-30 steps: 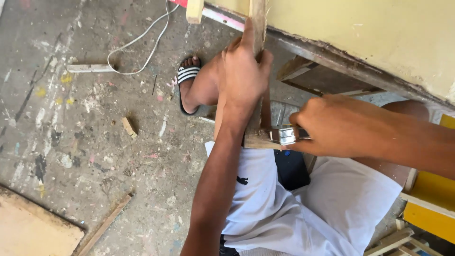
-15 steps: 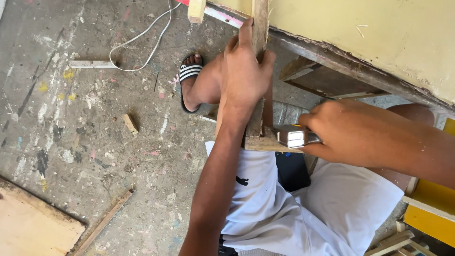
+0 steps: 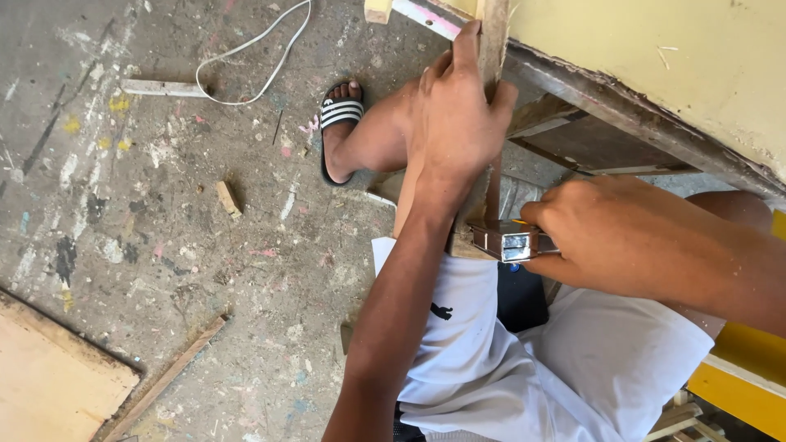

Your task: Assembling a wooden frame by aligning thin wood strips and joining them using a manual staple gun on a workbench.

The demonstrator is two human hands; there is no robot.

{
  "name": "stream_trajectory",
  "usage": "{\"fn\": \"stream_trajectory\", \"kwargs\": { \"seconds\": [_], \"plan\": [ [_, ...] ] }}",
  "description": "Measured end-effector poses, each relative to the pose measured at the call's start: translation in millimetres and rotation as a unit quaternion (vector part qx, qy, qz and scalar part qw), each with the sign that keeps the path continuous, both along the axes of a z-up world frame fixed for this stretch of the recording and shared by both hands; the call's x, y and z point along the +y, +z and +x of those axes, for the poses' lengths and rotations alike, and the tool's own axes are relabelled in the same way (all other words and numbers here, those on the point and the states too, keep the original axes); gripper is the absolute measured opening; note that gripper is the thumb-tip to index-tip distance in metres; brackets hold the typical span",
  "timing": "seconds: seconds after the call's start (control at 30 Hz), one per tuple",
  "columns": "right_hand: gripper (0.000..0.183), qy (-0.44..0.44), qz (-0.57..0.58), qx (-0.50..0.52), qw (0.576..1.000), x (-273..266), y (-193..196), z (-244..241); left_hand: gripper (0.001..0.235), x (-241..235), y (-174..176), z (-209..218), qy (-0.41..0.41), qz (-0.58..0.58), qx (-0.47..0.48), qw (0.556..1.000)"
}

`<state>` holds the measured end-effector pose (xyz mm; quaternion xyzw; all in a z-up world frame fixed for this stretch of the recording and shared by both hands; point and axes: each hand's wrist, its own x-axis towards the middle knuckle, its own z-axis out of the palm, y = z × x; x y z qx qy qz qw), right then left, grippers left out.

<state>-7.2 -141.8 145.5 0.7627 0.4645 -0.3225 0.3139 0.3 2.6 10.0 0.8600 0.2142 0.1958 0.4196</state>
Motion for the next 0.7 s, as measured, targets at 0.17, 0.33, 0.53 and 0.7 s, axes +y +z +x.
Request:
{"fn": "stream_trajectory", "kwargs": {
  "seconds": [0.17, 0.33, 0.53, 0.7],
  "plan": [
    [0.041, -0.082, -0.023, -0.017, 0.996, 18.0, 6.1, -12.4, 0.067, -2.8, -6.6, 2.8, -0.001, -0.005, -0.008, 1.000],
    [0.054, -0.197, -0.029, 0.009, 0.980, 23.4, 7.0, -16.3, 0.067, -3.8, -1.3, 0.2, -0.005, 0.007, -0.008, 1.000],
    [0.055, -0.140, 0.008, 0.011, 0.990, 3.9, -15.1, -11.5, 0.067, -2.4, -1.7, -5.0, -0.012, 0.003, -0.028, 1.000],
    [0.048, -0.118, 0.003, 0.012, 0.993, 9.9, 2.5, -7.7, 0.066, 2.5, 2.2, -1.3, 0.000, 0.008, -0.019, 1.000]
  ]
}}
